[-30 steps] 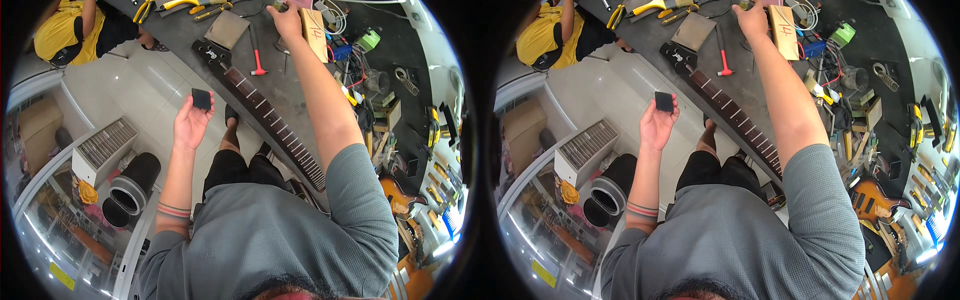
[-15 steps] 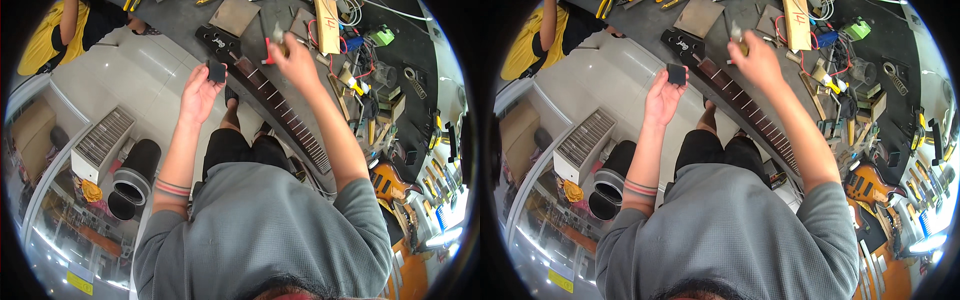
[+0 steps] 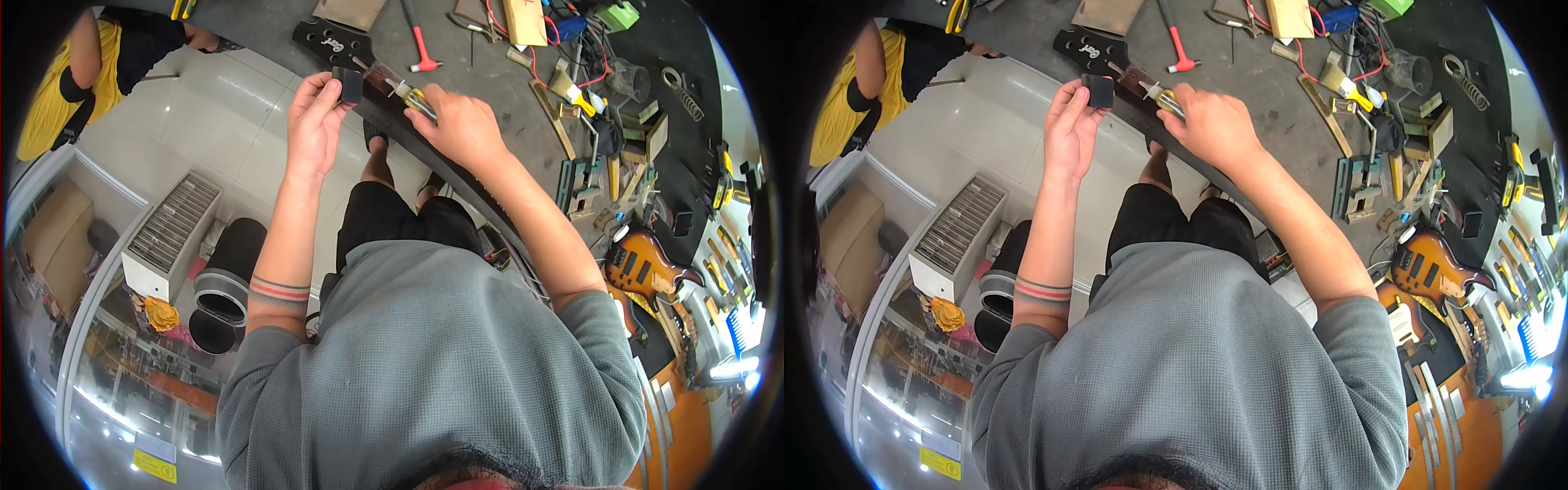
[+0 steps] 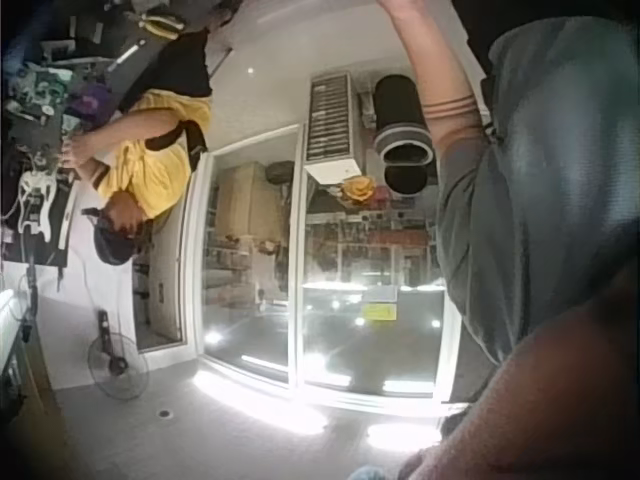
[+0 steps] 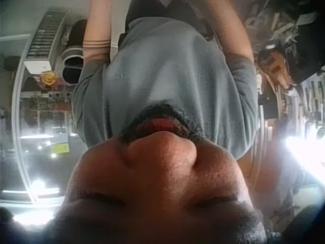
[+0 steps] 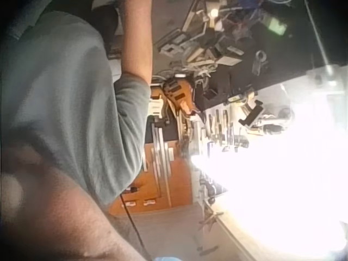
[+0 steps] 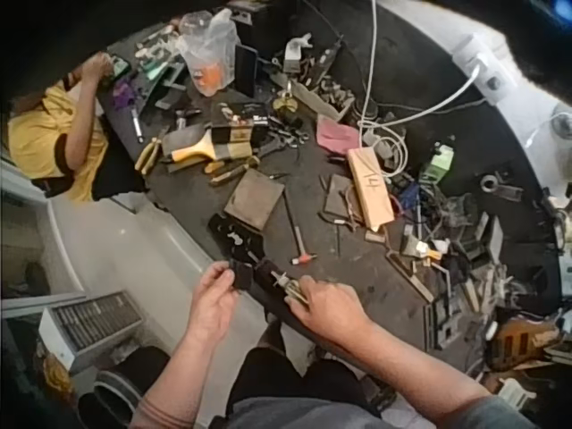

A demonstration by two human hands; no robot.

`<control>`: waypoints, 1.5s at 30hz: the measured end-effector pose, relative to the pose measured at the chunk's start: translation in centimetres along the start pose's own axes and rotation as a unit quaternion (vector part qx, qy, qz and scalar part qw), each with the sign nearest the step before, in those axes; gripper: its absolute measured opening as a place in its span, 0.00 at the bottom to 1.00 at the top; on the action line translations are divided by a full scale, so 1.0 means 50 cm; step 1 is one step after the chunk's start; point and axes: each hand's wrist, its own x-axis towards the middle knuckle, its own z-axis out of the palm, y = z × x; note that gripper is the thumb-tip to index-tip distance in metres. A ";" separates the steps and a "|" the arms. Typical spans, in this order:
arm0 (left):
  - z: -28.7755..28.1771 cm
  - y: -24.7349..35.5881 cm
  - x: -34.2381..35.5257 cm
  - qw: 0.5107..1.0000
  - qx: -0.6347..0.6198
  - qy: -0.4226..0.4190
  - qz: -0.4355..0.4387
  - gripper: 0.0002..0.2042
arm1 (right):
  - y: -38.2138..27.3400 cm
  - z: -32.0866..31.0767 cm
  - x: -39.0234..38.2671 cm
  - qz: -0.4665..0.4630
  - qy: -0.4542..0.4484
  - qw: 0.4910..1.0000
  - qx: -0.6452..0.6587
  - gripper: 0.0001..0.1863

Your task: The person applies liquid onto a block from a bottle, rubs the guitar fretboard with the block, and wipes down the guitar neck with a cloth.

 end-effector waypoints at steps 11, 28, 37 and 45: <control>0.023 -0.027 -0.035 1.000 -0.004 0.013 0.008 0.11 | 0.033 0.010 -0.060 -0.005 0.004 1.000 -0.008 0.18; 0.129 -0.163 -0.190 0.999 0.031 0.020 0.033 0.10 | 0.216 0.040 -0.389 0.049 0.009 0.998 0.034 0.17; 0.187 -0.268 -0.284 0.997 0.056 0.015 0.046 0.12 | 0.336 0.076 -0.595 0.078 0.022 0.996 0.046 0.18; 0.242 -0.337 -0.335 0.997 0.067 0.002 0.038 0.14 | 0.422 0.080 -0.759 0.114 0.013 0.992 0.044 0.17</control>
